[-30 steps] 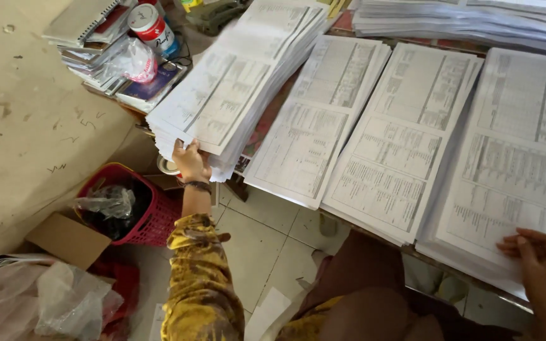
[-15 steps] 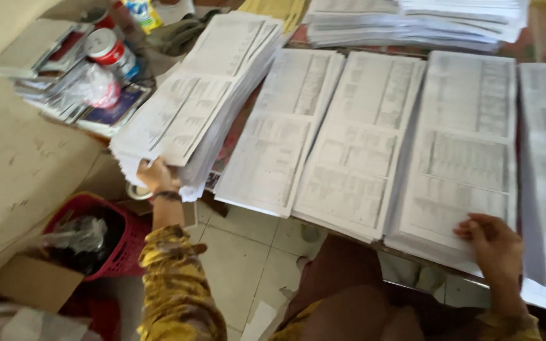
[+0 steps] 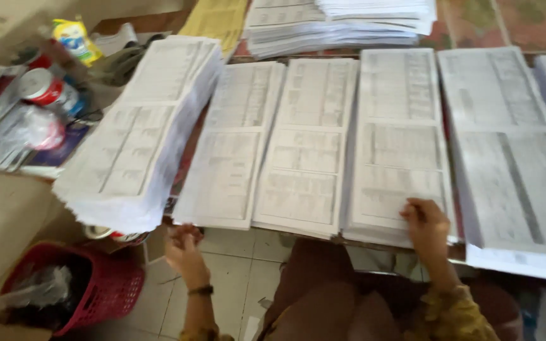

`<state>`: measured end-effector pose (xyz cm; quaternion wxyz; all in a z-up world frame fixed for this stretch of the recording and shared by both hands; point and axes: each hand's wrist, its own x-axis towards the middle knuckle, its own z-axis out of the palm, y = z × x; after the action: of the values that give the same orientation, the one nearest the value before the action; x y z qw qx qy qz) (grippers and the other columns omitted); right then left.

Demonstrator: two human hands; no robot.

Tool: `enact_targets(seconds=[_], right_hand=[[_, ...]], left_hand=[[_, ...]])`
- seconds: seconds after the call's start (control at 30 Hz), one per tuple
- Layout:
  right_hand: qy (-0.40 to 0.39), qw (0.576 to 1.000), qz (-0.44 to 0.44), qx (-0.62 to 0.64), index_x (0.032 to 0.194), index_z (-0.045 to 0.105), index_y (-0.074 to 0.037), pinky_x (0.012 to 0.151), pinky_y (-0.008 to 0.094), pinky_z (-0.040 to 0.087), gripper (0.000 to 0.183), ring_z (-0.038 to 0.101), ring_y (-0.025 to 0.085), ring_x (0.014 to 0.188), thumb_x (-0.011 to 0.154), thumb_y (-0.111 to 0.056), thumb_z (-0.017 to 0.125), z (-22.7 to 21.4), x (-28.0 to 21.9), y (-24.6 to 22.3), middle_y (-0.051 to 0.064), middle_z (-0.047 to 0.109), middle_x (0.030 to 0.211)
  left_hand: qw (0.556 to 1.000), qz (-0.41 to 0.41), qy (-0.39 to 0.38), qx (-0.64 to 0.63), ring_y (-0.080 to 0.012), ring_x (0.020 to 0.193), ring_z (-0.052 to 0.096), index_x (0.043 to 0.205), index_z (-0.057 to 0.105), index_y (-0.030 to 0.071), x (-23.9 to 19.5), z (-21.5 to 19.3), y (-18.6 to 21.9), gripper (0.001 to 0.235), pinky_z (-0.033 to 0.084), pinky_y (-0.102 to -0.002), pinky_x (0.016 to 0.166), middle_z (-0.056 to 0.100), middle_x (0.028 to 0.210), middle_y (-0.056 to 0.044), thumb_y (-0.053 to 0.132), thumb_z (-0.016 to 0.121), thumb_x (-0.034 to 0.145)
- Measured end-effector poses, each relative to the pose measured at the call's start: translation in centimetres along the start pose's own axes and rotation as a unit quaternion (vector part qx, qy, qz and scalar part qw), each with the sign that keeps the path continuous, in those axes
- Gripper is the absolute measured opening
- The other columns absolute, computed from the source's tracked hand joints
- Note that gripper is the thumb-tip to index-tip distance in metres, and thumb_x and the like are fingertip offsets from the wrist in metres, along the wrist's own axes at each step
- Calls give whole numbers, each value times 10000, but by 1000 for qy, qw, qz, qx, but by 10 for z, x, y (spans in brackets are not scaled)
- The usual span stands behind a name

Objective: The person sits at a table and sorts through a large stack of printed papers. They pick up sheets, unfold them, and place them into separate piles on the table surface.

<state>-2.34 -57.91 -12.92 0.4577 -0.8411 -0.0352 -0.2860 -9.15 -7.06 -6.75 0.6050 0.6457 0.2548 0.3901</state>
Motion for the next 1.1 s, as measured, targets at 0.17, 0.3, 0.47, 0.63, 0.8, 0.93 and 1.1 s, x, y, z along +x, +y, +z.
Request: enact_targets(seconds=[0.17,0.3,0.47,0.63,0.8,0.93,1.1], right_hand=[[-44,999,-21,-8,1357,617,-59,923,351,563,398,697,218,1004,970,-96,701,-43,-17,-6,92,670,1240],[88,981,-28,-172,1463,539,22,1188,500,395,502,543,444,1337,968,-2,618,-139,-5,49,271,588,1422],[133,903,-5,-409,1550,444,119,1045,645,405,850,470,538,1310,708,154,557,-271,-7,70,347,498,1464],[14,853,152,-498,1534,549,16,1175,628,334,822,313,495,1510,733,169,654,-329,-64,169,291,385,1648],[115,932,38,-342,1107,743,35,602,360,468,148,603,248,723,1237,2,678,-372,-57,160,163,715,969],[226,917,146,-294,798,439,24,588,456,233,415,316,203,718,1160,-19,637,-372,-2,73,63,352,732],[112,976,-170,-84,980,446,-17,665,340,401,657,426,269,720,1171,-513,60,-326,41,43,147,439,850]], left_hand=[[996,-40,-56,51,-168,915,682,1141,664,43,-28,13,-44,251,609,-273,832,713,1069,-96,-95,573,951],[989,23,-117,81,-220,961,676,1154,641,-4,-46,51,13,230,625,-334,868,691,1129,-144,-111,504,1003],[968,61,-239,42,-230,970,694,1165,645,21,-78,122,20,297,619,-325,858,707,1118,-123,-125,498,952],[911,52,-409,-11,-209,1087,696,1192,651,118,-147,206,20,281,608,-320,932,697,1216,-57,-51,552,990],[788,189,-585,-8,-240,1197,611,1206,624,108,-232,285,59,286,571,-392,1007,614,1283,-91,45,547,937],[731,295,-614,49,-346,1303,518,1267,647,81,-302,328,61,329,453,-497,1147,597,1350,-175,59,613,940],[578,449,-646,213,-467,1522,189,1523,457,205,-365,334,33,926,137,-664,1222,283,1670,-199,575,816,754]])
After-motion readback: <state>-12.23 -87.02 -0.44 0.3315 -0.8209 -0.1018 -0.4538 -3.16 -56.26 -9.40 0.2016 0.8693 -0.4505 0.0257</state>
